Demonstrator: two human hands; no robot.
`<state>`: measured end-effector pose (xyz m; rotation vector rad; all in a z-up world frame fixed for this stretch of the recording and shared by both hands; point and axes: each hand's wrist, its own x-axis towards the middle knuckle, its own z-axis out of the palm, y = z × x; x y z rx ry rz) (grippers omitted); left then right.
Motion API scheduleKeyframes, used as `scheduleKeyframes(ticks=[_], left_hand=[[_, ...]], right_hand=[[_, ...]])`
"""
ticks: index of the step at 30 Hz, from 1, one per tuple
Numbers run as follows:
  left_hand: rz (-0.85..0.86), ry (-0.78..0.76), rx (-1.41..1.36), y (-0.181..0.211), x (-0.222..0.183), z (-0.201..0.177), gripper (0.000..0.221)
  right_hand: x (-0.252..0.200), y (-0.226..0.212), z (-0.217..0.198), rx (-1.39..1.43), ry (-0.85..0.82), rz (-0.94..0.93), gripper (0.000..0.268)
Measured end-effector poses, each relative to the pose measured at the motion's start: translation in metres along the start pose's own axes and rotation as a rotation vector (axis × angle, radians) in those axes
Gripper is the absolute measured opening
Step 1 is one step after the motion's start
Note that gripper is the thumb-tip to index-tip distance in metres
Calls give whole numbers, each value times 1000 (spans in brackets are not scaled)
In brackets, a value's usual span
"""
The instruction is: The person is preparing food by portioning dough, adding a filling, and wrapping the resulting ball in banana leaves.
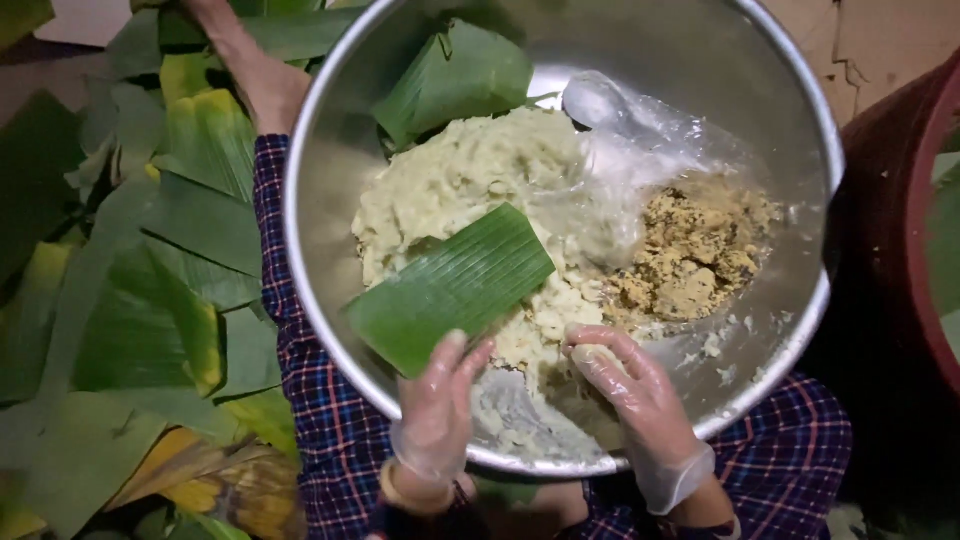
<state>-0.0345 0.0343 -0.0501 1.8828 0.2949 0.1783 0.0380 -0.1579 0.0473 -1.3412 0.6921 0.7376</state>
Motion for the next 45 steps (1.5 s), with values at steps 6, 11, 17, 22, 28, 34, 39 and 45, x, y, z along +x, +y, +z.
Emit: scheduleKeyframes(ticks=[6,11,17,22,28,34,39,45], left_hand=[[686,205,567,21,61,-46,82],[164,24,-148,-36,60,-14,53],[-202,170,-234,0,98,-17,37],[-389,260,-749,60,85,-23,43],[623,325,456,-20,17,4,36],[491,105,65,-18,-6,8,44],[-138,51,-954,36,9,-6,49],[-752,58,-259,47,17,2,50]], right_hand=[[7,15,-16,32,-110,-100,28],[33,43,-35,-282,-226,-502,26],[22,33,-27,-321,-180,-400,31],[19,33,-22,-280,-166,-363,33],[-21,11,27,-82,44,-305,33],[21,27,64,-401,-162,-887,31],[34,46,91,-684,-152,-1205,31],[55,43,78,-1228,-73,-1104,49]])
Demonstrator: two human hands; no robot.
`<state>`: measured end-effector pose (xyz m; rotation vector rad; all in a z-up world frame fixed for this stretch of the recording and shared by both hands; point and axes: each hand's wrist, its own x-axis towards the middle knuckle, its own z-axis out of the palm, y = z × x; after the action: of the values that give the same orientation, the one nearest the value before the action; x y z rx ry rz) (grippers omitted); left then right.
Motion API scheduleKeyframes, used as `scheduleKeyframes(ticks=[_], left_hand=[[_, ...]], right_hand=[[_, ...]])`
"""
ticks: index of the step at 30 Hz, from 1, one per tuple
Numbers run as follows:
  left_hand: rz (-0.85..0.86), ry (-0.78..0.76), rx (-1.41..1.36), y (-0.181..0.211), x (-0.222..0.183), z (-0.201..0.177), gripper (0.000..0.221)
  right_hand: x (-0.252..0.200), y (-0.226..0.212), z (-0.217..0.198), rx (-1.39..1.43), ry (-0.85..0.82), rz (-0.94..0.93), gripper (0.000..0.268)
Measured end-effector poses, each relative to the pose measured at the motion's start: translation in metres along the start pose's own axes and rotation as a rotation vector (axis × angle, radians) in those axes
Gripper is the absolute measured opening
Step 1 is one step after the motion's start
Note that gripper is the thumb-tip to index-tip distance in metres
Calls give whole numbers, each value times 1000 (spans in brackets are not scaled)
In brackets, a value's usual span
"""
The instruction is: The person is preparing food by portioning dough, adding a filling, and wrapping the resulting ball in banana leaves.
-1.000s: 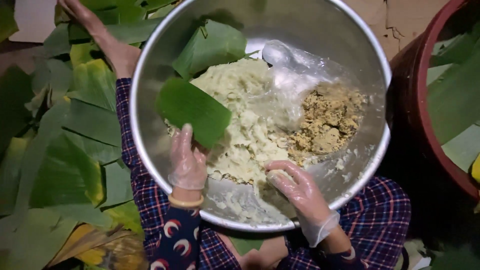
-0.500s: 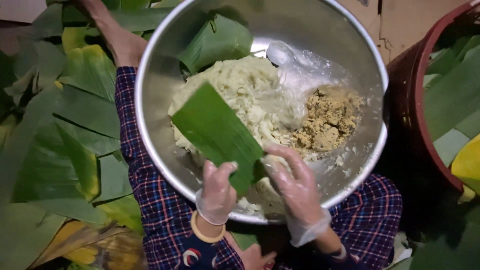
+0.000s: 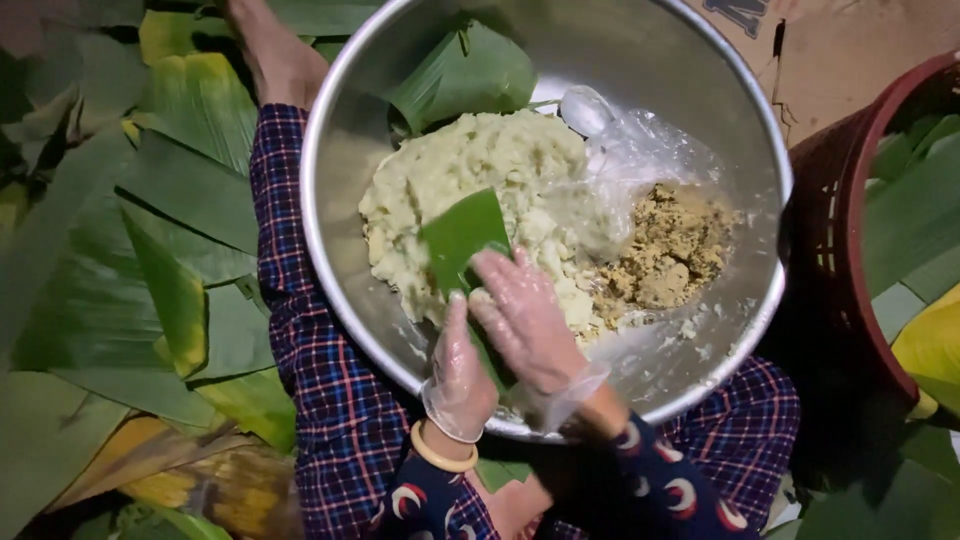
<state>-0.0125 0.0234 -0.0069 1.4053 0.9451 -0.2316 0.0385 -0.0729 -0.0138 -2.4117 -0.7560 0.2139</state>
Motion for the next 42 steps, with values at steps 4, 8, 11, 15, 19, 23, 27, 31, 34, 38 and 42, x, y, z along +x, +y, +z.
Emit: scheduleKeyframes(ticks=[4,8,11,15,19,23,27,31,34,38,42], left_hand=[[188,-67,-180,-7,6,-2,61],[281,-87,674,-64,41,10,75],[504,27,654,-89,42,7,69],[543,-38,558,-31,12,0,71],[77,8,-65,28,-20,9,63],[451,98,-20,-35,3,15,59],[976,136,367,-72,31,-3,70],[653,38,365,-41,21,7,55],[192,15,43,-31,21,8,56],[808,162,493,-79,38,3,72],[1056,206,334,-20,19,-1,99]], right_hand=[[-28,25,16,-169,-65,-106,59],[-38,8,11,-469,-127,-35,58],[-14,11,-9,-10,-431,131,66],[-22,13,-18,113,-26,-113,60],[-27,-1,2,-387,-154,-147,51],[-26,25,4,85,-143,-258,51],[-51,33,-5,-80,-72,-107,58],[-48,17,11,-426,-68,-74,60],[-30,11,5,-457,-135,-66,58],[-5,15,-34,318,-357,105,77],[-18,39,-78,447,-137,278,57]])
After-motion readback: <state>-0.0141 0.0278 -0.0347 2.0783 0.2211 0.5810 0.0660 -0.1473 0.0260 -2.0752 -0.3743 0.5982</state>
